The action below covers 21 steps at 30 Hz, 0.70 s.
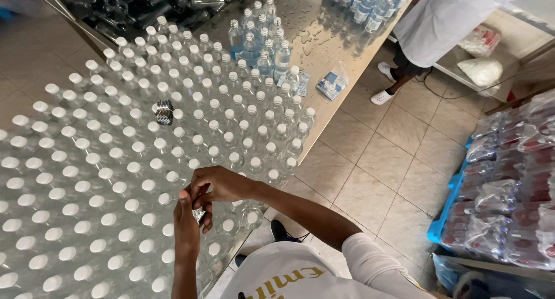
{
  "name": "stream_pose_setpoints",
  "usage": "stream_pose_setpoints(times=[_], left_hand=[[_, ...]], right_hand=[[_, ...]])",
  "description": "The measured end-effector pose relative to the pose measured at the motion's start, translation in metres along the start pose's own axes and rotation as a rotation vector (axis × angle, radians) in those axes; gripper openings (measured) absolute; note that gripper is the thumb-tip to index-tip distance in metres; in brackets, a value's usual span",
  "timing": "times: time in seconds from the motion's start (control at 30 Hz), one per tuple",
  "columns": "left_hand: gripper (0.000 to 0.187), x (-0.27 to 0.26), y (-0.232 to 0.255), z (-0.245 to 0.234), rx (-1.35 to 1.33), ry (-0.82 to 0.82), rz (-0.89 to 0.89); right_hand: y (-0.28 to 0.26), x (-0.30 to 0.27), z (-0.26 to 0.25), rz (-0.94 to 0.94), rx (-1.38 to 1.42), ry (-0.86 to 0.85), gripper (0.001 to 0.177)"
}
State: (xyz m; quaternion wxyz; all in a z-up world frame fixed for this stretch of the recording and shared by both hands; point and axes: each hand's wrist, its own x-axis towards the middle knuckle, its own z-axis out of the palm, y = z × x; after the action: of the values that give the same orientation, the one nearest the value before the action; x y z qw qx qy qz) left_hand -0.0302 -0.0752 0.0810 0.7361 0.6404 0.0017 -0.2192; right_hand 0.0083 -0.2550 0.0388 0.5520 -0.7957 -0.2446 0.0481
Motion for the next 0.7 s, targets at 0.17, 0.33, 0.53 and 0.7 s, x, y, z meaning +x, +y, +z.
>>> stream_pose_setpoints(times=[0.17,0.33,0.53,0.7], left_hand=[[0.065,-0.001,-0.016,-0.021,-0.076,0.048,-0.027],[0.069,-0.014,-0.004,-0.034,-0.027,0.083,-0.059],[0.058,-0.021,-0.014,-0.060,-0.050,0.022,0.002],[0.062,-0.026,-0.020,-0.075,-0.125,0.030,-0.061]], right_hand=[[-0.022,0.008,0.010,0.049,-0.011,-0.027,0.015],[-0.029,0.017,0.029,0.067,0.027,-0.009,0.026],[-0.031,0.025,0.051,0.031,-0.081,0.027,0.029],[-0.026,0.025,0.071,0.075,0.018,0.033,0.029]])
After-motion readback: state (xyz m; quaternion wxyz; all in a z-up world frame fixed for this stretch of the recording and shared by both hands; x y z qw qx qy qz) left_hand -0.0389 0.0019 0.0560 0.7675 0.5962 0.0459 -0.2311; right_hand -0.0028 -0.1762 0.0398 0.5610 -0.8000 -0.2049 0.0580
